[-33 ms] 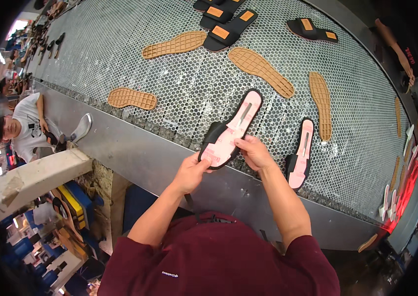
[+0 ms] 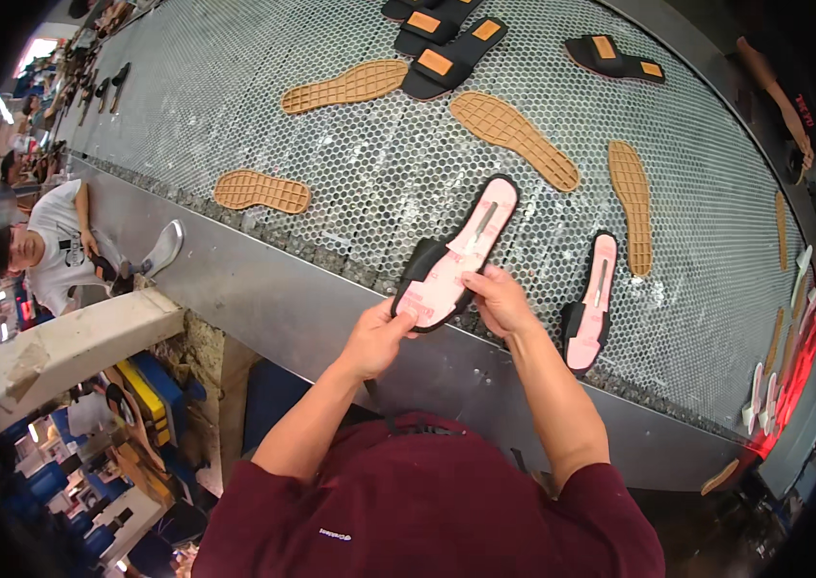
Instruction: The recorder is assembling sandals by placing insoles into sandal uppers on a conveyor belt.
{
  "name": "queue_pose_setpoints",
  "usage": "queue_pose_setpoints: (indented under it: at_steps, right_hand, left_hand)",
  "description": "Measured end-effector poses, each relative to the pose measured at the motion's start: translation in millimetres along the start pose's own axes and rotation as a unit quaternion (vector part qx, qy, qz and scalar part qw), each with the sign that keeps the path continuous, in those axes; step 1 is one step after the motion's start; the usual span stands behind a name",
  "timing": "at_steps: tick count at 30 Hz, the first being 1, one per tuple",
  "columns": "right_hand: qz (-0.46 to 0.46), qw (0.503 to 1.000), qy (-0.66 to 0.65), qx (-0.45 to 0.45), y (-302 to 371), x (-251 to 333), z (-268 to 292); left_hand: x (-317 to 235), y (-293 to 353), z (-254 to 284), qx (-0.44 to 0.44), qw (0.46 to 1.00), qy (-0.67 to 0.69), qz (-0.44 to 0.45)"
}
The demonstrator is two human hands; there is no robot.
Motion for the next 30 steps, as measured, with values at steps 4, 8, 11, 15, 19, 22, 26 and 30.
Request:
queue_pose_setpoints:
  at_steps: [4, 8, 11, 15, 19, 22, 26, 30]
  right_hand:
    - [0.043, 0.998, -0.037, 0.002, 10, 1, -26]
    - [0.063, 0.997, -0.030, -0.044, 16, -13, -39]
    - [0.087, 0.991, 0.092, -0.033, -2, -27, -36]
    - [0.278, 0.840, 0.445, -0.141, -18, 25, -20]
    - [0.329, 0.612, 0.689, -0.205, -51, 122, 4]
    - [0.259, 0.526, 0.777, -0.232, -84, 171, 29]
    - [0.159, 0.517, 0.810, -0.226, -109, 193, 63]
    - [0.098, 0.598, 0.771, -0.197, -78, 206, 65]
  left_hand:
    - [-8, 6, 2, -0.061, 0.997, 0.008, -0.037]
    - [-6, -1, -10, -0.109, 0.985, 0.099, -0.086]
    - [-12, -19, 6, -0.162, 0.968, 0.165, -0.100]
    - [-18, -48, 89, -0.264, 0.935, 0.218, -0.089]
    - [-17, -73, 153, -0.359, 0.889, 0.272, -0.082]
    - [-16, -68, 153, -0.369, 0.877, 0.299, -0.072]
    - [-39, -26, 106, -0.463, 0.854, 0.232, -0.045]
    - [-121, -48, 92, -0.429, 0.798, -0.295, -0.303]
Point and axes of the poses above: each hand's wrist, its own y-axis away from the middle knuckle, its own z-axis out of the back of the hand, x = y × z, the point moved 3 cm from there along -y, towards the middle knuckle
